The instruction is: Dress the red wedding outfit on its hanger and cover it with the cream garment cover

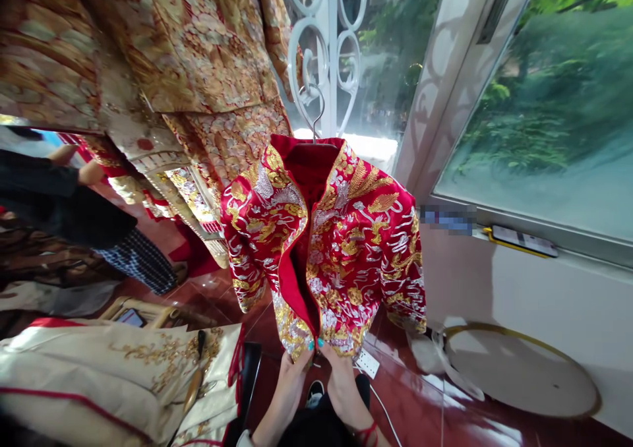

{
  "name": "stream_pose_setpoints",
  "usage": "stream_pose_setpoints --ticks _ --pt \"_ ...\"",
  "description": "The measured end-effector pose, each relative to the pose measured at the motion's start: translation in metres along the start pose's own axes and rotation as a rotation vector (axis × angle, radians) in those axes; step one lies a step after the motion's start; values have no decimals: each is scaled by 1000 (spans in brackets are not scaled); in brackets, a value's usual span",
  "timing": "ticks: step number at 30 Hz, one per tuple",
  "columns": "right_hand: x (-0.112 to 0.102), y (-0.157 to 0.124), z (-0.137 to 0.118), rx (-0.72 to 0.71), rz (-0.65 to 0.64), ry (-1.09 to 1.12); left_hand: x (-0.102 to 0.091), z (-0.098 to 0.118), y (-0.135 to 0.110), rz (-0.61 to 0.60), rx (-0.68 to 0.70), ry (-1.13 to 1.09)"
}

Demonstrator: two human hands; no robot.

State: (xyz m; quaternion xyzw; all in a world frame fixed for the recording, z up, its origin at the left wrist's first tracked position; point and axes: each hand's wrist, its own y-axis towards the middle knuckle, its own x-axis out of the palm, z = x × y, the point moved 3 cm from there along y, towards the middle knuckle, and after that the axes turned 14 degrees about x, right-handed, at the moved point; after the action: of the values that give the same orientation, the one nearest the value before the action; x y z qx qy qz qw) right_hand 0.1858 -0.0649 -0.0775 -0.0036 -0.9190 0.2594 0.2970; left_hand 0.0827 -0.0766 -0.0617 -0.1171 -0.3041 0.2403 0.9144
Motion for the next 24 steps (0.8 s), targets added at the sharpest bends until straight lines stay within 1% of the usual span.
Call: stream_pose_setpoints --ticks 2,6,7,9,12,15,18,20,24 --pt "-1 2 1 29 -13 2 2 1 0 10 -23 -15" --pt "-3 5 4 100 -61 0 5 5 4 92 -60 -23" --pt "-3 6 4 109 -73 1 7 6 5 92 -68 -18" --pt "-4 8 5 114 -85 -16 12 9 7 45 -69 -22" --pt "-5 10 9 104 -65 -76 19 12 9 -29 -36 -28" --pt "-4 10 15 84 -44 -110 21 15 7 -16 1 3" --pt "-1 7 17 86 -55 -118 17 16 5 10 18 43" --pt "-1 5 17 103 -69 -108 11 13 5 19 24 71" --pt "-9 9 22 63 -10 -158 -10 -4 17 11 23 147"
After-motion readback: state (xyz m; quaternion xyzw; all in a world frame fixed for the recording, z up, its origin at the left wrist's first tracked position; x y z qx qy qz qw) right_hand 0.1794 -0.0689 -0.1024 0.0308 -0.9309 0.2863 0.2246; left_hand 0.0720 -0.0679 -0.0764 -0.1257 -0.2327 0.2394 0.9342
